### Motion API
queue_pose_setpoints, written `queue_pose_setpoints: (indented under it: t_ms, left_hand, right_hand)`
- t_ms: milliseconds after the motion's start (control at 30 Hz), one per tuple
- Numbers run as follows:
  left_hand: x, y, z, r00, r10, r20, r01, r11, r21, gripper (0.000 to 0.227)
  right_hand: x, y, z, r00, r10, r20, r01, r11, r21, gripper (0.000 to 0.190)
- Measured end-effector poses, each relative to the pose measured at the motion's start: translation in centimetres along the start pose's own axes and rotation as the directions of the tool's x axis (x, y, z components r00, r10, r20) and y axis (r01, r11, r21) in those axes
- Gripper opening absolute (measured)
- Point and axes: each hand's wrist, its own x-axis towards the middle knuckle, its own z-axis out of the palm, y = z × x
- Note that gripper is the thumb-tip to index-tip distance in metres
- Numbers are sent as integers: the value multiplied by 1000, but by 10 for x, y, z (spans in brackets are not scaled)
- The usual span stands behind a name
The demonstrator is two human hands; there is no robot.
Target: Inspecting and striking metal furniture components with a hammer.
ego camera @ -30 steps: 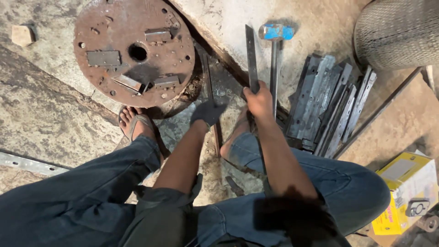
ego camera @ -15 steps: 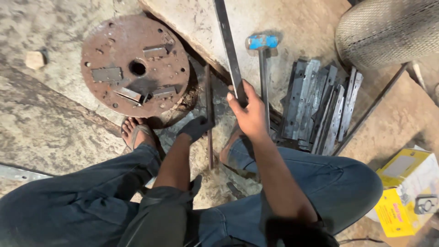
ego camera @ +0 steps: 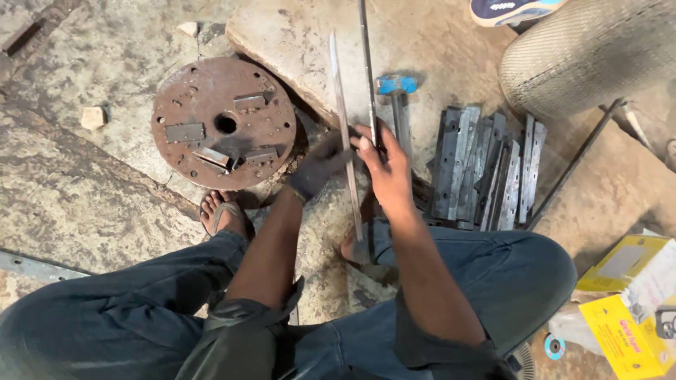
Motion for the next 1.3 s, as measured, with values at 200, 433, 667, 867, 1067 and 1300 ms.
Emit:
queue_pose_setpoints:
  t_ms: [200, 433, 667, 867, 1067, 1300]
  left_hand:
    - [10, 126, 34, 973, 225, 51, -229, 968, 99, 71]
    - [10, 160, 55, 900, 402, 169, -436, 821, 368, 71]
    - [13, 159, 59, 925, 346, 159, -381, 832, 404, 71]
    - [9, 170, 71, 906, 405, 125, -423, 844, 329, 65]
    - [17, 153, 65, 821, 548, 161, -548, 676, 493, 60]
    - [16, 165, 70, 928, 360, 97, -356, 781, 513, 66]
  right_hand:
    - [-10, -10, -11, 981, -168, -100, 142, 964, -227, 48]
    - [-11, -19, -5, 996, -44, -71, 52, 991, 120, 51]
    - [-14, -19, -4, 995, -72, -76, 79, 991, 103, 47]
    - [-13, -17, -5, 990, -84, -109, 94, 992, 81, 52]
    - [-12, -5, -8, 985, -56, -160, 81, 986, 148, 52]
    - [-10, -1, -11, 976, -66, -209, 91, 989, 115, 50]
